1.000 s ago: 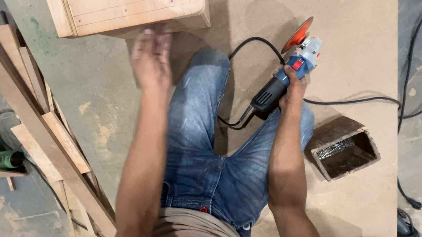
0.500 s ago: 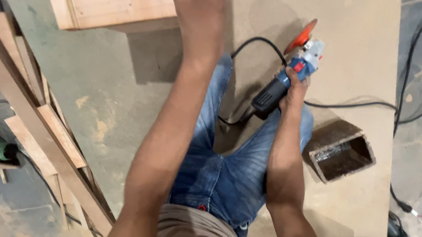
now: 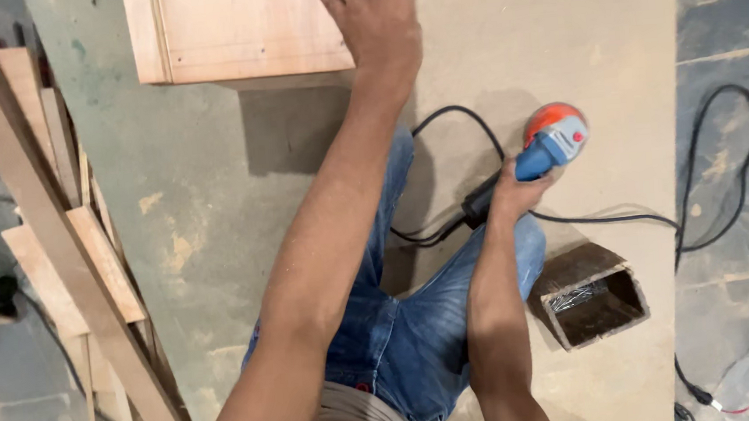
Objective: The person uses an angle grinder with a sanding disc to smooth the edges and surfaces of a rectangular wooden board. The person repositions the board multiple times to access different sides and continues sanding until the end of the clip.
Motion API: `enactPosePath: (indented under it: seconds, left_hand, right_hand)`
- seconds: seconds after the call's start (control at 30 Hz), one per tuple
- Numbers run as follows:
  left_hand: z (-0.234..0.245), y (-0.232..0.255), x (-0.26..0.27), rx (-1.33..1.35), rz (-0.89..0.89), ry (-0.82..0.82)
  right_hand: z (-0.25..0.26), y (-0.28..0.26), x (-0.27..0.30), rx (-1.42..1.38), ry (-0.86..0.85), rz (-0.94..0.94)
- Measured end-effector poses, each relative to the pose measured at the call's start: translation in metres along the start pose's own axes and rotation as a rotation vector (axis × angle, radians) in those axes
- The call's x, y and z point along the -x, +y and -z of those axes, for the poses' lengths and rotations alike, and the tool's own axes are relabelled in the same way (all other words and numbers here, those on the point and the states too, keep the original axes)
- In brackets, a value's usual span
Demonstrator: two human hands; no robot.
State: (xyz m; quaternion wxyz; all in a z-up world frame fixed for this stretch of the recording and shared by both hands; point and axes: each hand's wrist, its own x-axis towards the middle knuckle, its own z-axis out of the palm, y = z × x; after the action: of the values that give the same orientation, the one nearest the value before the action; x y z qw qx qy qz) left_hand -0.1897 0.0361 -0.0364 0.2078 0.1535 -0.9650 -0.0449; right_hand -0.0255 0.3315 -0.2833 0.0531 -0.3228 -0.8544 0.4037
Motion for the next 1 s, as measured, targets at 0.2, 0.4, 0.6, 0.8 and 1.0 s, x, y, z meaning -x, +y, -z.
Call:
enactPosePath:
  seconds: [0.2, 0.4, 0.6, 0.8, 1.0]
  left_hand:
    - [-0.003, -0.007, -0.002, 0.019, 0.053, -0.208]
    - [0.090, -0.065, 0.061, 0.095, -0.209, -0.447]
    - [0.177, -0.141, 0.115, 0.313, -0.472, -0.514]
    - [0.180, -0.228, 0.109, 0.451, -0.664, -0.588]
    - [0.178, -0.291, 0.044, -0.023, -0.589, -0.565]
  right_hand:
    - [0.031, -0.033, 0.016, 0.218, 0.201, 0.330]
    - [0.020, -0.170, 0.025, -0.449, -0.326, 0.259]
    - [-0.047, -0.343, 0.026, -0.779, -0.764, -0.127]
    - [-0.005, -0.350, 0.056, -0.777, -0.668, -0.080]
    - [-0.014, -0.237, 0.075, -0.829, -0.772, -0.053]
